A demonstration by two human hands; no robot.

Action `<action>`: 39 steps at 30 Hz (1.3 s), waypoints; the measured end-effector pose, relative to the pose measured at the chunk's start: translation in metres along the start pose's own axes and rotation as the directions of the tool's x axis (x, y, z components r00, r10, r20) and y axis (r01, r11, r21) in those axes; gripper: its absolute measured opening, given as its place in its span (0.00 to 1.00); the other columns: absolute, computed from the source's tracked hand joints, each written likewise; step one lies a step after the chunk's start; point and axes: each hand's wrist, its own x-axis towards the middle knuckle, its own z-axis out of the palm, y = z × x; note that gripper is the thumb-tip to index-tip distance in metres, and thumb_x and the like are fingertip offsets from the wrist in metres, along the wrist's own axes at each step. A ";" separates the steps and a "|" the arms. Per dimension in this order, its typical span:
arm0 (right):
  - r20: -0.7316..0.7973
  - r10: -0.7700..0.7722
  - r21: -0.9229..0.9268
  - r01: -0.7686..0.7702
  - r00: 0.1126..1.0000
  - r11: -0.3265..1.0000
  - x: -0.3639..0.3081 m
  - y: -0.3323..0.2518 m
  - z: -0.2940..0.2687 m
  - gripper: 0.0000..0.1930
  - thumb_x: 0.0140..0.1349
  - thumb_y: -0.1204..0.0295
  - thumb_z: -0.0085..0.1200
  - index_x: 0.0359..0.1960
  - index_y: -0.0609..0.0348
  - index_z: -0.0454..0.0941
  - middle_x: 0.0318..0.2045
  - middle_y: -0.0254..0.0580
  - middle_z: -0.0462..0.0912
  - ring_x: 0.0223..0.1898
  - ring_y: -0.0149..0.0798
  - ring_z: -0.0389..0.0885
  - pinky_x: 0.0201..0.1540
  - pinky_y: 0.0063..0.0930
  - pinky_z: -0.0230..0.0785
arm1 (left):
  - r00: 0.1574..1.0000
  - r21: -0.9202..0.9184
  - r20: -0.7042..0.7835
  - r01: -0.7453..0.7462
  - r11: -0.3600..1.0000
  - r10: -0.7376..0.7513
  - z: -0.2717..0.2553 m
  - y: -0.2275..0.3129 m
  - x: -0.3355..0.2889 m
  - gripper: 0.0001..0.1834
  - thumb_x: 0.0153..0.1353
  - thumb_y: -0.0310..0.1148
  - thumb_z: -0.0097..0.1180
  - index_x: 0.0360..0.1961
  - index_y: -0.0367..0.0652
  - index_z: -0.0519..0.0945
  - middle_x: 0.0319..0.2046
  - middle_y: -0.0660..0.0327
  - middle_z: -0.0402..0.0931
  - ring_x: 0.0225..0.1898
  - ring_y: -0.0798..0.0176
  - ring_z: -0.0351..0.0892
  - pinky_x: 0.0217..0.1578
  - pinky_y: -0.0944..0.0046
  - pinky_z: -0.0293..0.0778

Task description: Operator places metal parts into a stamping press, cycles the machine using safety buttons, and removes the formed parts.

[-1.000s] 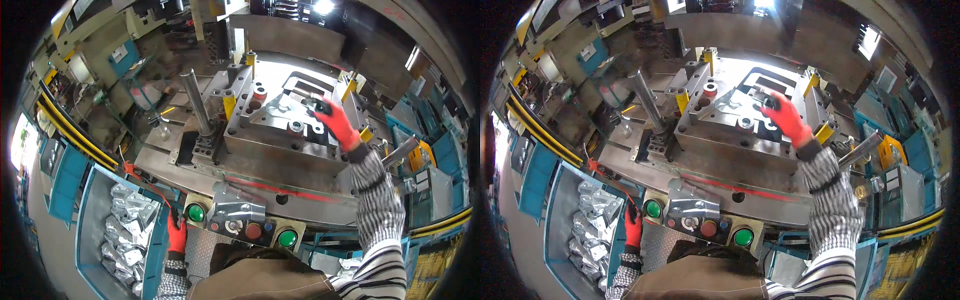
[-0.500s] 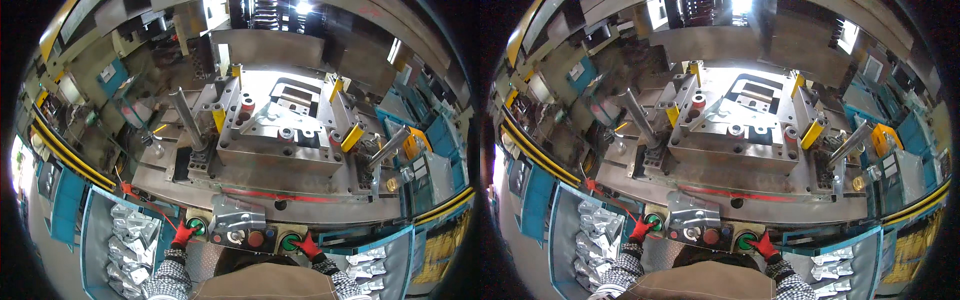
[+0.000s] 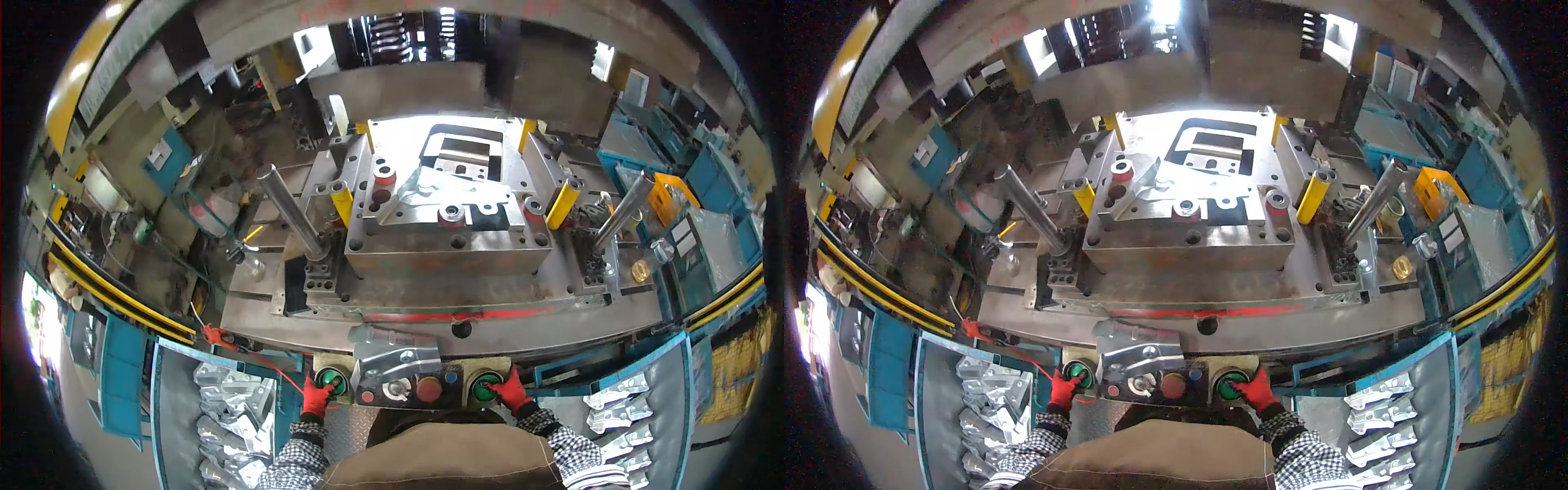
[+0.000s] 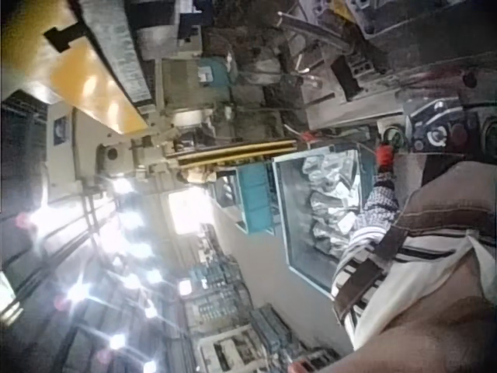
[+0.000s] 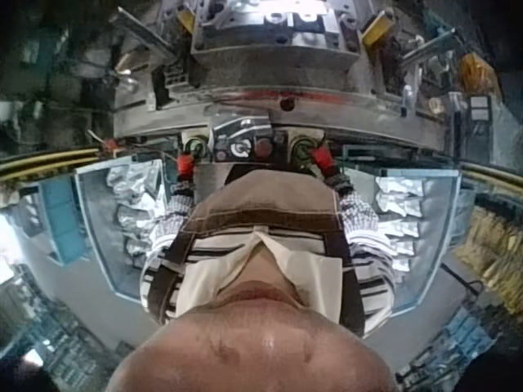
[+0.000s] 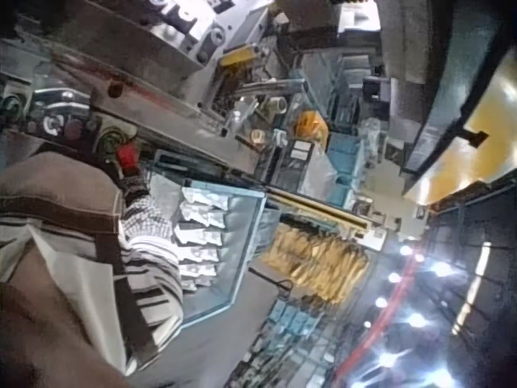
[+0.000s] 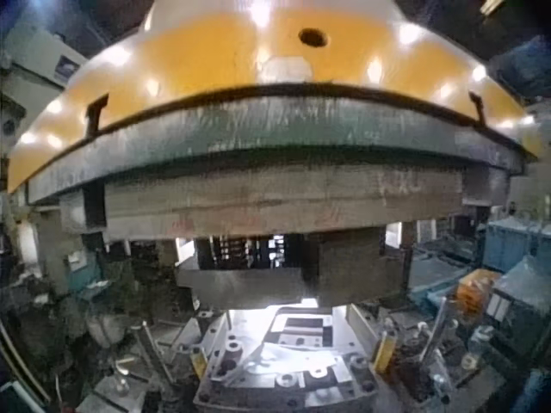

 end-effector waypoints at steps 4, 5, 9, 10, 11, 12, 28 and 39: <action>-0.038 -0.007 0.075 0.009 0.999 0.997 0.003 0.014 -0.004 0.44 0.49 0.80 0.75 0.68 0.60 0.63 0.60 0.47 0.78 0.61 0.44 0.78 0.64 0.41 0.73 | 1.000 -0.007 -0.001 -0.007 1.000 0.007 0.011 0.016 -0.008 0.47 0.48 0.12 0.68 0.71 0.34 0.61 0.57 0.52 0.76 0.53 0.57 0.81 0.50 0.60 0.82; -0.051 -0.009 0.081 0.014 0.999 0.997 0.003 0.018 -0.005 0.45 0.48 0.80 0.76 0.68 0.60 0.63 0.60 0.47 0.78 0.62 0.45 0.78 0.64 0.41 0.73 | 1.000 -0.028 0.014 -0.009 1.000 0.010 0.014 0.020 -0.010 0.47 0.48 0.12 0.68 0.70 0.33 0.61 0.57 0.52 0.76 0.53 0.58 0.81 0.49 0.61 0.82; -0.073 0.003 0.038 0.000 0.997 0.999 0.002 0.026 -0.006 0.46 0.49 0.79 0.75 0.70 0.60 0.61 0.60 0.46 0.77 0.60 0.41 0.78 0.63 0.38 0.73 | 0.999 -0.070 0.040 0.032 0.997 -0.029 0.015 0.025 -0.011 0.45 0.48 0.13 0.68 0.69 0.32 0.62 0.56 0.51 0.76 0.52 0.57 0.81 0.49 0.61 0.82; -0.077 0.010 0.020 -0.008 0.997 1.000 0.002 0.024 -0.006 0.46 0.50 0.79 0.75 0.70 0.60 0.61 0.60 0.46 0.77 0.60 0.40 0.78 0.63 0.38 0.72 | 0.998 -0.070 0.039 0.055 0.996 -0.052 0.011 0.023 -0.011 0.45 0.48 0.13 0.68 0.69 0.31 0.62 0.56 0.51 0.76 0.53 0.57 0.81 0.50 0.61 0.82; -0.082 0.016 0.001 -0.016 0.996 1.000 0.002 0.022 -0.005 0.46 0.50 0.79 0.75 0.70 0.60 0.61 0.60 0.45 0.77 0.60 0.40 0.78 0.63 0.37 0.72 | 1.000 -0.043 0.019 0.016 0.999 -0.015 0.011 0.021 -0.008 0.45 0.48 0.13 0.68 0.69 0.32 0.62 0.56 0.51 0.77 0.53 0.57 0.81 0.50 0.60 0.82; -0.082 0.005 -0.048 -0.008 0.997 0.999 0.003 0.018 -0.004 0.46 0.50 0.79 0.75 0.70 0.60 0.60 0.60 0.45 0.77 0.60 0.40 0.77 0.64 0.37 0.72 | 1.000 -0.012 -0.008 -0.029 0.999 0.029 0.004 0.014 -0.003 0.46 0.48 0.13 0.67 0.70 0.32 0.62 0.56 0.51 0.77 0.53 0.56 0.81 0.51 0.60 0.82; 0.019 0.025 0.018 -0.025 1.000 1.000 -0.002 -0.005 -0.009 0.46 0.51 0.84 0.70 0.72 0.59 0.58 0.64 0.44 0.74 0.65 0.39 0.73 0.68 0.37 0.68 | 0.969 0.220 0.245 -0.046 0.974 -0.010 -0.013 0.030 0.006 0.32 0.57 0.32 0.73 0.61 0.36 0.74 0.50 0.54 0.83 0.49 0.59 0.83 0.49 0.59 0.80; 0.134 -0.008 0.016 0.006 0.991 1.000 -0.012 -0.018 -0.054 0.35 0.66 0.70 0.65 0.72 0.62 0.64 0.65 0.47 0.75 0.67 0.40 0.71 0.70 0.37 0.63 | 0.508 0.398 0.432 -0.849 0.347 0.745 0.218 0.421 0.021 0.25 0.61 0.36 0.68 0.57 0.39 0.78 0.51 0.48 0.81 0.55 0.49 0.80 0.57 0.54 0.74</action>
